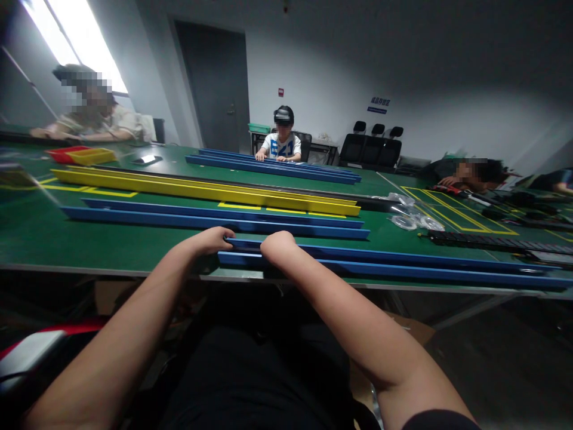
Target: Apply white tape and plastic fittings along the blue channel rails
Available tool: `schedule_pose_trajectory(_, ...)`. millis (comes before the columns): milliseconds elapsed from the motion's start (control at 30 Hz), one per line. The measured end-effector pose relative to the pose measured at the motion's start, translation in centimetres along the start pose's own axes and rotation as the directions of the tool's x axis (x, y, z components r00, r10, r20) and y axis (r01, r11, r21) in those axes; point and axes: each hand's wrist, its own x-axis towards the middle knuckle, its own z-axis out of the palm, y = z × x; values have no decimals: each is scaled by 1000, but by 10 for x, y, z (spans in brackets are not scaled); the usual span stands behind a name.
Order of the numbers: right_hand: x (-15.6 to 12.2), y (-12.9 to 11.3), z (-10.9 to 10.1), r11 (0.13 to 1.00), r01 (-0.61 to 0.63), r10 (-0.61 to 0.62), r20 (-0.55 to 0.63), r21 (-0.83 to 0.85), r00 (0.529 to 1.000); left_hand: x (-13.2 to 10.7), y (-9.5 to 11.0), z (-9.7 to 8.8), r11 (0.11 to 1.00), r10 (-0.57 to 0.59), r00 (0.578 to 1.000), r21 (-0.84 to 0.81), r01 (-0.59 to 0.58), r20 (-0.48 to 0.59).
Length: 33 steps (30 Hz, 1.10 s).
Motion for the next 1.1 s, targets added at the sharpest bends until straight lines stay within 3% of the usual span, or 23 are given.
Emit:
schedule_pose_trajectory(300,-7,10,1,999,7,-6,-21,50,1000,9,10,0,974,140,989,171,-146,47)
schedule_pose_trajectory(633,-8,17,3,991,2,-1,-7,137,1000,16,47,8,902,188,970,363,-233,156)
schedule_pose_trajectory(833,-13,17,1,992,0,-1,4,130,1000,23,58,19,883,177,977,419,-211,121)
schedule_pose_trajectory(1100,-14,18,0,992,8,-7,-6,126,1000,23,61,21,885,140,984,431,-173,107)
